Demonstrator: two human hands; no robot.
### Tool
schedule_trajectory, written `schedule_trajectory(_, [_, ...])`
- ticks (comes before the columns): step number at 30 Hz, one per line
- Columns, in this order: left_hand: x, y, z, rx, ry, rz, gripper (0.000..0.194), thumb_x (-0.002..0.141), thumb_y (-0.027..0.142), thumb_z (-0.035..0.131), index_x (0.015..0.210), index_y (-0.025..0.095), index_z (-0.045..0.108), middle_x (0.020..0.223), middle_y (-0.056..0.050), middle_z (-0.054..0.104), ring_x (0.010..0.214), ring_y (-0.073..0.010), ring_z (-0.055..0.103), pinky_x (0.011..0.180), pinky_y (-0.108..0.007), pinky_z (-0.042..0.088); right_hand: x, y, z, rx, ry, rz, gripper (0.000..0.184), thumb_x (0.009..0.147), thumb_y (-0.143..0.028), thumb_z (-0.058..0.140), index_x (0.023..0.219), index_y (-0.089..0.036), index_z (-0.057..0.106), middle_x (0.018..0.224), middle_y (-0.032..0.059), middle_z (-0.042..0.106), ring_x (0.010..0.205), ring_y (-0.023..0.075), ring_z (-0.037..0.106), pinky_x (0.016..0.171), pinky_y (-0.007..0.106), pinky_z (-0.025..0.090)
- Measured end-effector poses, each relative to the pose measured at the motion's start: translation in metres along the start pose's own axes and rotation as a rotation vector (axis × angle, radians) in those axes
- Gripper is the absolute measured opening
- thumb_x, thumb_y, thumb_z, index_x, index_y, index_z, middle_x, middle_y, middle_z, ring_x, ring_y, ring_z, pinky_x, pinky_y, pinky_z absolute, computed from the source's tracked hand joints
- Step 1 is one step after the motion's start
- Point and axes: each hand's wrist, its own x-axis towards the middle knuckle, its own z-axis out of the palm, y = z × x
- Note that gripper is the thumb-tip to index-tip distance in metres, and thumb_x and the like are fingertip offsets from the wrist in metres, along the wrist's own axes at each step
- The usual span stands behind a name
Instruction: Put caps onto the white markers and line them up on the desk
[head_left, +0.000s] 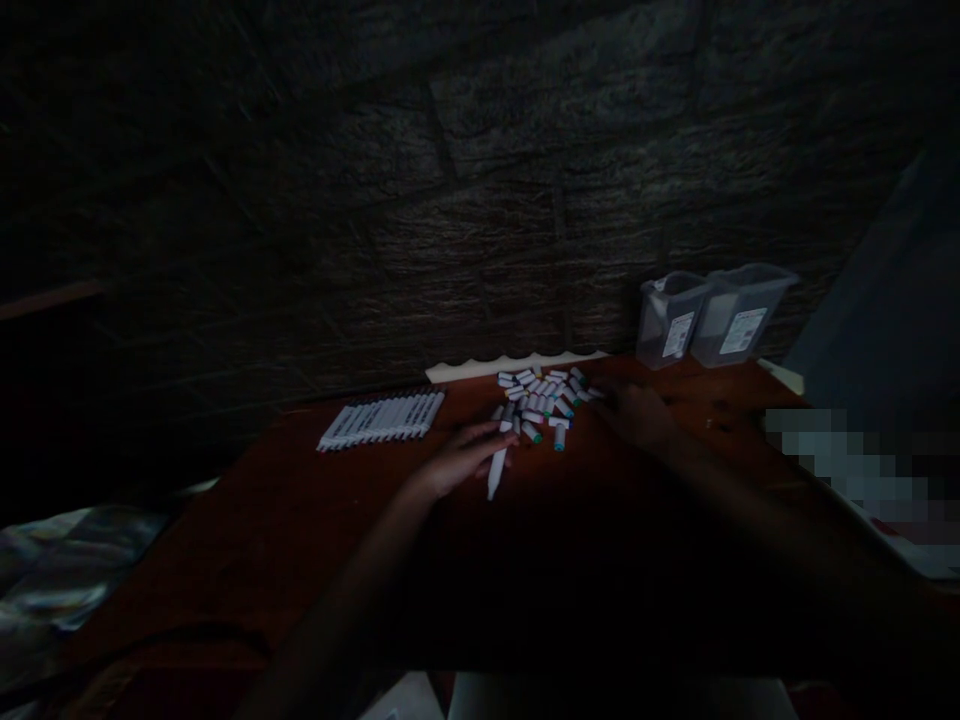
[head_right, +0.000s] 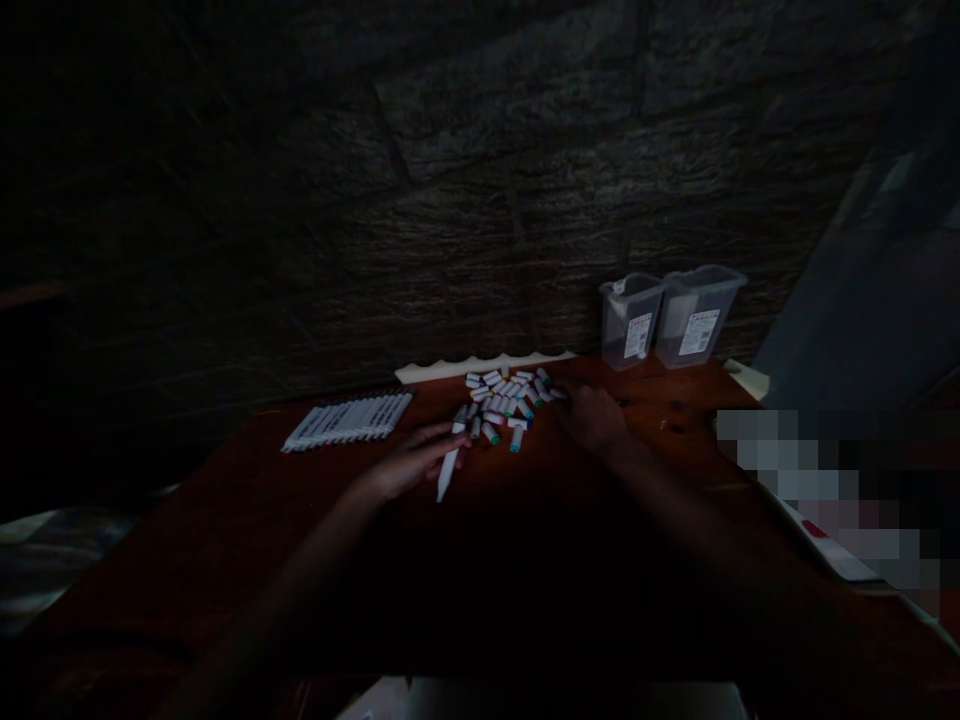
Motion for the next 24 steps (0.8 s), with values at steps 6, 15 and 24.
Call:
schedule_trajectory(6, [0.002,-0.002,-0.003,-0.054,-0.038,0.051,0.046,0.074,0.052,0.072,0.097,0.012,0.068,0.069,-0.002,0.061,0.058,-0.0077,0.051,0.048,-0.018,0.026,-0.002,-0.002,-0.001,0.007,0.021,-0.019,0.039,0.092,-0.034,0.05,0.128,-0.024,0.061,0.127,0.0066,0.066,0.106,0.0248,0.066,0.091,0.035,0.05])
schedule_trajectory(15, [0.0,0.001,-0.009,-0.227,-0.191,0.049,0.048,0.084,0.05,0.065,0.114,0.013,0.067,0.074,-0.004,0.063,0.065,-0.0101,0.057,0.056,-0.019,0.042,0.001,0.005,0.005,-0.053,0.003,0.002,0.039,0.09,-0.038,0.054,0.125,-0.026,0.063,0.12,0.0083,0.069,0.102,0.026,0.066,0.086,0.036,0.051])
schedule_trajectory(24, [0.005,-0.002,-0.005,-0.372,-0.135,0.113,0.029,0.09,0.038,0.06,0.101,0.012,0.065,0.081,-0.006,0.069,0.062,-0.009,0.06,0.053,-0.018,0.046,0.003,0.009,0.003,-0.059,-0.017,-0.026,0.04,0.089,-0.037,0.056,0.124,-0.019,0.063,0.124,0.012,0.066,0.105,0.0281,0.065,0.086,0.036,0.049])
